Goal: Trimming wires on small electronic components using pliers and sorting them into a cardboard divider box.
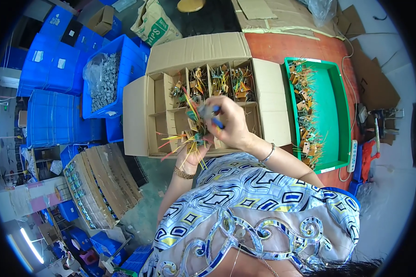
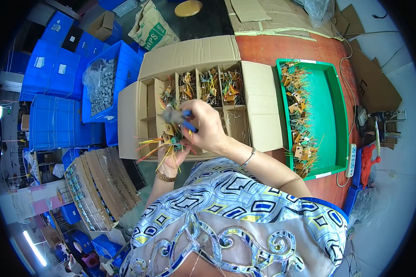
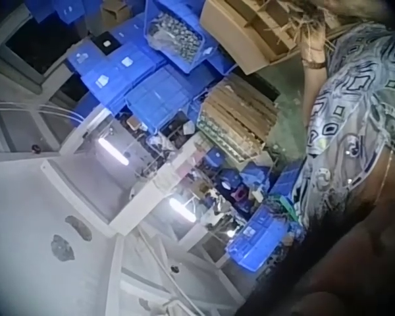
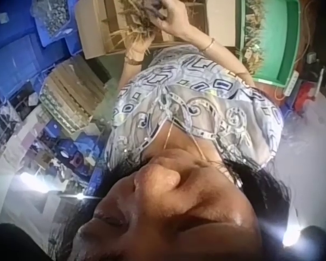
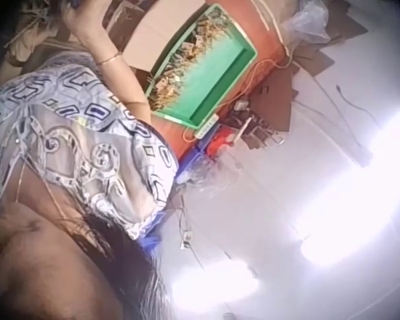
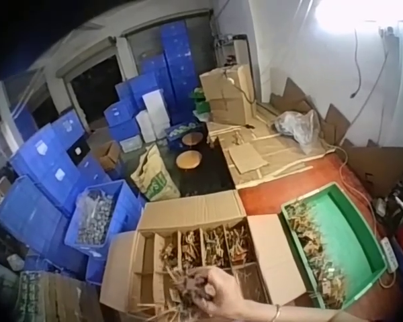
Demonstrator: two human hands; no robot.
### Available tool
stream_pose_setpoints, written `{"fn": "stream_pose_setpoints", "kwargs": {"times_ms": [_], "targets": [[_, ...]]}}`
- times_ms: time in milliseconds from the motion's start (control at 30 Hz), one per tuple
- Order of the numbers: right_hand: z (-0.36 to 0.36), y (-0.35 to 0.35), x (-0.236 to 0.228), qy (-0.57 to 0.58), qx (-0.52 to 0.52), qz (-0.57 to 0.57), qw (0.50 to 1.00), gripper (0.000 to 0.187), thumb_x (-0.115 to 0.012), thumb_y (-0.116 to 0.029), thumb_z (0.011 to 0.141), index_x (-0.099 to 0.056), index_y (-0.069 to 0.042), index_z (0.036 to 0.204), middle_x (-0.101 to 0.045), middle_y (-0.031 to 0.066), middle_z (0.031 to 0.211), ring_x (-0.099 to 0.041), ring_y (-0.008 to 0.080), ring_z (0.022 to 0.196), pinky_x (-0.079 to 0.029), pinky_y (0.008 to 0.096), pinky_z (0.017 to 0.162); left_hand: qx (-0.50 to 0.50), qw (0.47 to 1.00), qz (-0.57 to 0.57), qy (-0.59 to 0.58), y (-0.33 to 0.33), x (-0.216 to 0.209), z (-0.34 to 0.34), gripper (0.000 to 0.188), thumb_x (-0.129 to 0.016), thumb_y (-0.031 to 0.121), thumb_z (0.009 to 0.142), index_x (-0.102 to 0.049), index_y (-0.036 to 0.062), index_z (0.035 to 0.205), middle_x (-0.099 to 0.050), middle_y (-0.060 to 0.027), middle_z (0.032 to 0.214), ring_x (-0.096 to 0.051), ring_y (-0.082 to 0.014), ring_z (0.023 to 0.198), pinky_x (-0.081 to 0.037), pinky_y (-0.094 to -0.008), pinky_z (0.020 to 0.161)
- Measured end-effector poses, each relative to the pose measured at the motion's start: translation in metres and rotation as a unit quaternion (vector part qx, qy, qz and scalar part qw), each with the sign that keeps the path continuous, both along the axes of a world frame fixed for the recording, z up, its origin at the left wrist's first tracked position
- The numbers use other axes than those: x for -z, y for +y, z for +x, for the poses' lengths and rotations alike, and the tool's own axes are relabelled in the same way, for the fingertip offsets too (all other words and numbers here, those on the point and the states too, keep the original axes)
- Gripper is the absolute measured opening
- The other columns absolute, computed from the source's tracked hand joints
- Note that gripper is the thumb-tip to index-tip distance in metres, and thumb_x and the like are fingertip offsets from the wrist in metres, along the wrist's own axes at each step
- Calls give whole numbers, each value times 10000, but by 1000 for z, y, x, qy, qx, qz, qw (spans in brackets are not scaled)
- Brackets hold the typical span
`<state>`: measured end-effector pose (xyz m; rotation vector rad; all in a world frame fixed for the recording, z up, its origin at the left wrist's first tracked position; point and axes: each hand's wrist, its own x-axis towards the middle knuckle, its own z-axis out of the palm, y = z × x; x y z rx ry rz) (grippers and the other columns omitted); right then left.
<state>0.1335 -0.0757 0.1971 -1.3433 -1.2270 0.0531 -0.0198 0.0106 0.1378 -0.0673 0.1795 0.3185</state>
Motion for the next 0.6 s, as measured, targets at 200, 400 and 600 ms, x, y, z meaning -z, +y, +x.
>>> {"fn": "stream_pose_setpoints", "kwargs": {"times_ms": [200,400,600], "targets": [[33,1,-7,309,65,-117,942,240,-674,3,777,-476,-57,900,-584,12,839,-527,54,719,-455,212,622,34,994,93,52,15,-8,-11,367,-490,153,922,-475,69,1278,-582,-111,1128,-557,-270,1014,-474,-333,652],[59,-9,-14,486,-165,-278,812,224,-710,-30,729,-529,-95,844,-546,-21,726,-513,64,606,-387,206,517,-144,989,-17,-11,32,-20,-11,314,-589,215,893,-574,67,1170,-620,-107,1052,-570,-205,969,-487,-305,686],[23,8,8,619,-147,-262,726,164,-681,-100,753,-591,-60,884,-608,36,820,-548,112,622,-423,251,479,-158,910,259,282,16,-15,21,370,-511,379,934,-571,57,1107,-619,-82,1060,-605,-218,877,-499,-352,778]]}}
